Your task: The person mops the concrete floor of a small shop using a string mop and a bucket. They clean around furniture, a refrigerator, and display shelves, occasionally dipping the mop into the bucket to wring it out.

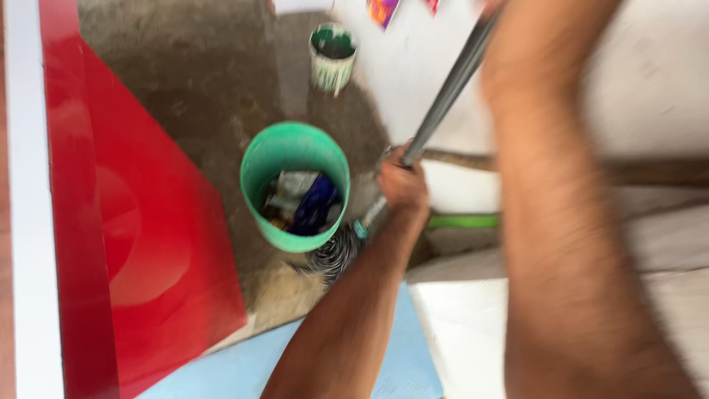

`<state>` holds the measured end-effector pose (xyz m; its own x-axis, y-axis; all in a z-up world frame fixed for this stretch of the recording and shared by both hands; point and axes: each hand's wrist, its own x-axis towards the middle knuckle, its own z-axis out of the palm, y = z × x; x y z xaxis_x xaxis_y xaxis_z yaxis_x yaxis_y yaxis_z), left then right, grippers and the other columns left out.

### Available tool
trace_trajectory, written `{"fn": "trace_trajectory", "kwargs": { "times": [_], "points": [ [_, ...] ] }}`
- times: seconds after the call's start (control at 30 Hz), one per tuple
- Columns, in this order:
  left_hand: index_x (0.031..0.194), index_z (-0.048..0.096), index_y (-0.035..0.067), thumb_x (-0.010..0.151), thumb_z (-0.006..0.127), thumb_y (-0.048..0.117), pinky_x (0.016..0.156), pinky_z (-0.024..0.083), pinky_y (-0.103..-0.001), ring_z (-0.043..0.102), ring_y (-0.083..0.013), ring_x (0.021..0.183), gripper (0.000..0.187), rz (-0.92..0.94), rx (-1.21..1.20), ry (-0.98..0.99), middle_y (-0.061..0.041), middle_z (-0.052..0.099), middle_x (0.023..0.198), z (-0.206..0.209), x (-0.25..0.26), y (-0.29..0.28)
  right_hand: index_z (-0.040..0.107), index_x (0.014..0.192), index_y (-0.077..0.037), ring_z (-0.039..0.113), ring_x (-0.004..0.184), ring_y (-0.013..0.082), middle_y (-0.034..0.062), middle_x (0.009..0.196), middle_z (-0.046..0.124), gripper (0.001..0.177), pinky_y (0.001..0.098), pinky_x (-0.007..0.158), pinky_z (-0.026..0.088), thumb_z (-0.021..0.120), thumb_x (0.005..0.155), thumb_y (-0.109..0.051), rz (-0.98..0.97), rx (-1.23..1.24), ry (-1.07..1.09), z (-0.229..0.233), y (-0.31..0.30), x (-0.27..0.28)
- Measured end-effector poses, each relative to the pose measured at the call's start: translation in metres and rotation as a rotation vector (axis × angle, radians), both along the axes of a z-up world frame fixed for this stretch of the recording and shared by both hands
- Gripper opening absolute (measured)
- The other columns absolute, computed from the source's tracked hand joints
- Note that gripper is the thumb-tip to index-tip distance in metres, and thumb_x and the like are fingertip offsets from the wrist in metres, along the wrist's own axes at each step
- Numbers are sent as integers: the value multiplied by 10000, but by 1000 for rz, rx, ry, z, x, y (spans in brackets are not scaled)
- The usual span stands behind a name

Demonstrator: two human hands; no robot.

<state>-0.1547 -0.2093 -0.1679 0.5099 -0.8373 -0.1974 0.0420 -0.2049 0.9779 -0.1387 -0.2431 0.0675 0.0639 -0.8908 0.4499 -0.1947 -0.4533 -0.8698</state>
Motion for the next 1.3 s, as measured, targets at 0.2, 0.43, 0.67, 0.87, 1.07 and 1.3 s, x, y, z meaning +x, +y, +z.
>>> {"fn": "trace_trajectory", "kwargs": {
  "times": [0.2,0.43,0.67,0.87,1.07,1.3],
  "points": [
    [954,664,20,811,737,325,687,533,-513,680,-415,819,345,-279,-290,-206,-209,689,865,-23,6,-52,450,925,-127,427,496,108,-6,626,467,331,324,425,349,599,1084,-376,-55,23,136,-59,42,-16],
    [855,693,66,970,558,607,545,586,-457,672,-264,622,569,-734,146,-133,-80,665,724,17,3,-8,431,988,-138,408,485,98,-7,637,461,285,314,405,332,597,1092,-345,-179,62,-167,-26,33,-52],
    [950,750,78,988,533,474,563,616,-406,681,-203,573,453,-585,276,-320,-80,695,699,67,22,71,412,1052,-150,388,475,89,-8,648,455,252,304,384,315,596,1101,-315,-187,50,-362,39,48,-53],
    [959,755,25,995,585,474,699,667,-415,773,-259,755,481,-543,460,-94,-133,767,836,73,14,61,401,909,-55,387,447,61,-22,615,425,402,279,357,310,647,1033,-349,-31,62,-161,37,50,-13],
    [984,735,30,869,740,509,845,591,-476,701,-327,936,492,-578,262,-114,-178,710,1002,33,-20,63,522,767,-98,452,610,69,-48,641,468,489,298,528,409,629,1119,-420,-78,-189,383,-1,89,2],
    [985,765,51,955,579,444,897,593,-480,754,-369,930,436,-817,259,-426,-207,780,979,73,26,84,494,716,-151,416,431,69,-78,554,424,445,295,388,331,706,1036,-376,-78,70,14,35,99,-4]
  ]
}}
